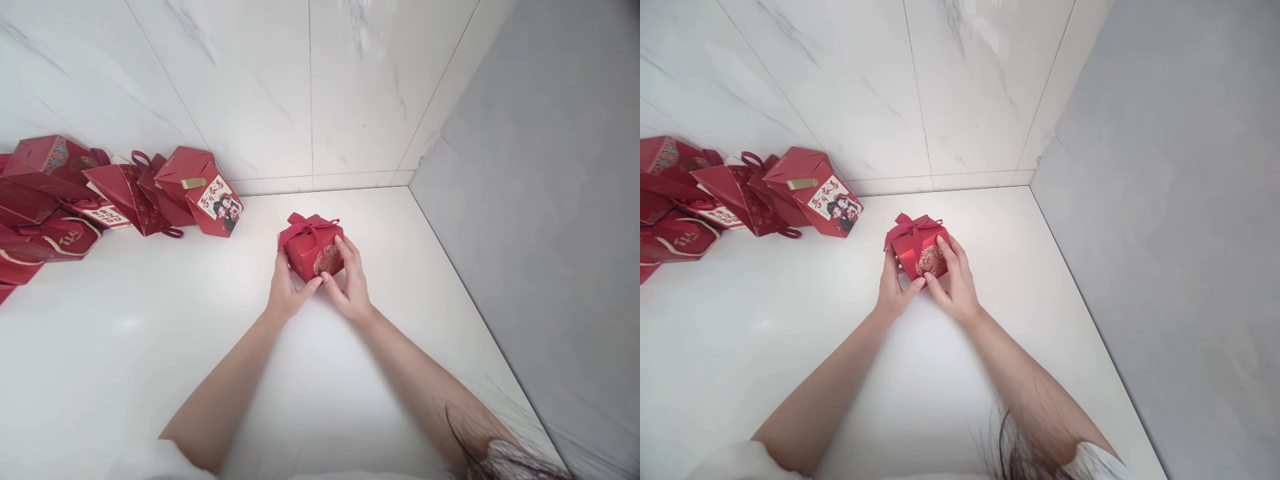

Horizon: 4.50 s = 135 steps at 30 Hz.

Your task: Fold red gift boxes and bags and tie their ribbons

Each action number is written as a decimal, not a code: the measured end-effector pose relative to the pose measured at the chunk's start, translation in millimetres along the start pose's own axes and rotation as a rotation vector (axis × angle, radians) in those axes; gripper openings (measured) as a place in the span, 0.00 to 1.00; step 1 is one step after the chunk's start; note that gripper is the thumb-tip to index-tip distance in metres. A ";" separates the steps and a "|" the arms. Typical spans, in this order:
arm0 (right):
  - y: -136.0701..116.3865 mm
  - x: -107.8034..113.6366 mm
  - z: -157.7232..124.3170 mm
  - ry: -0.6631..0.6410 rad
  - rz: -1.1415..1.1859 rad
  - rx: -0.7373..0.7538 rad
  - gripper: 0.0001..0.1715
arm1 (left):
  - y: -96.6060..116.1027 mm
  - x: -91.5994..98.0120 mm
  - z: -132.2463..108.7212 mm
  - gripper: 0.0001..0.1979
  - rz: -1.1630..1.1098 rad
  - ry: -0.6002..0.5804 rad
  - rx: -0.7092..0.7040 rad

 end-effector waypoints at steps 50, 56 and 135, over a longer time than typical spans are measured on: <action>29.3 2.2 15.4 -0.081 0.237 -0.373 0.29 | -22.0 1.7 3.7 0.38 -0.251 -0.009 0.075; 28.7 2.3 15.1 -0.082 0.236 -0.381 0.29 | -21.4 2.0 3.9 0.38 -0.264 0.008 0.088; 34.3 1.0 15.3 -0.103 0.288 -0.406 0.33 | -9.1 5.4 7.1 0.41 -1.228 0.204 0.581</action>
Point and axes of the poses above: each hand's wrist, its own z-axis towards the middle knuckle, its own x-axis out of the back of the hand, y = z × x, the point moved 5 cm from there along z, towards the middle knuckle, and after that the axes turned 13 degrees about -x, right-handed, at the moved point
